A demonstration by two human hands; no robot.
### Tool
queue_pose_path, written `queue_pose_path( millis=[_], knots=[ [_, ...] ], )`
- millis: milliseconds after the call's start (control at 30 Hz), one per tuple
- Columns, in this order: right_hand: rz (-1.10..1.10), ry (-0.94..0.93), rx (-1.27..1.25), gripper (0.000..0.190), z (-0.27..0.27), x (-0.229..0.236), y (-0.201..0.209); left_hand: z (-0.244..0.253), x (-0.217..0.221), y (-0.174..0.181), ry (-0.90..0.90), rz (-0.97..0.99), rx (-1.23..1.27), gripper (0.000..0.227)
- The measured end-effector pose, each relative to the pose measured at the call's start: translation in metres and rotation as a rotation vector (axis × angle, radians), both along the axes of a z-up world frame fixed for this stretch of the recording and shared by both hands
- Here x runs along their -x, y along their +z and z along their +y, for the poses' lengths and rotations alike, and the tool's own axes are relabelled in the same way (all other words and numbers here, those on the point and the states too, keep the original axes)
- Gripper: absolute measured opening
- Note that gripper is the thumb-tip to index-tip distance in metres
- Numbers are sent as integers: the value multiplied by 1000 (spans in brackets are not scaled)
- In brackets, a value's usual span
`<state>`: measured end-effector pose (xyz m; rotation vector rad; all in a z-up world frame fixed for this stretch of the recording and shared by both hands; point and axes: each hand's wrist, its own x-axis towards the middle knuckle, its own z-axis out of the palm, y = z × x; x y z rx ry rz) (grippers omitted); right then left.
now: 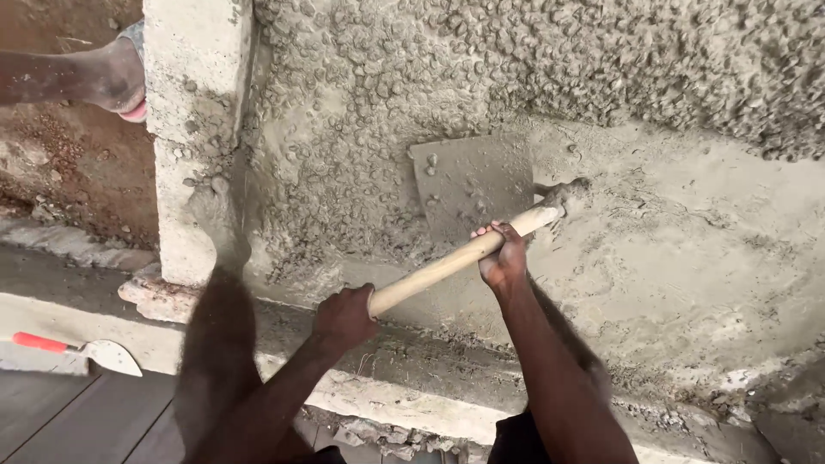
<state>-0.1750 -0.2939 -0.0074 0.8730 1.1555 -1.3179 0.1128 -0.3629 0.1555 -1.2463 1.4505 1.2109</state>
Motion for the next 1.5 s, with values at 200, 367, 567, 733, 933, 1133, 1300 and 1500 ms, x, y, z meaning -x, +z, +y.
queue_pose_path(
  millis=[200, 367, 567, 733, 933, 1133, 1300, 1500],
  knots=[
    [-39, -162, 87, 11, 18, 110, 1, 38, 111, 25, 84, 26, 56, 47],
    [99, -83, 28, 6, 62, 235, -3, 69, 226, 27, 66, 184, 74, 41],
    [258, -174, -243, 15, 107, 373, -32, 65, 354, -67, -123, 310, -22, 41],
    [354, -213, -311, 18, 123, 430, -57, 47, 401, -163, -234, 468, -48, 49],
    [370, -202, -308, 6, 55, 334, -97, -16, 306, -158, -193, 422, -70, 51],
    [285, -90, -373, 10, -79, 37, -121, -51, 29, -116, -89, 142, 71, 52],
    [92, 146, -240, 12, -96, -90, -159, -16, -46, -53, 159, -42, 202, 45],
    [-132, 268, -261, 13, -56, -98, -113, -47, -25, 41, 159, -183, -67, 47]
  ],
)
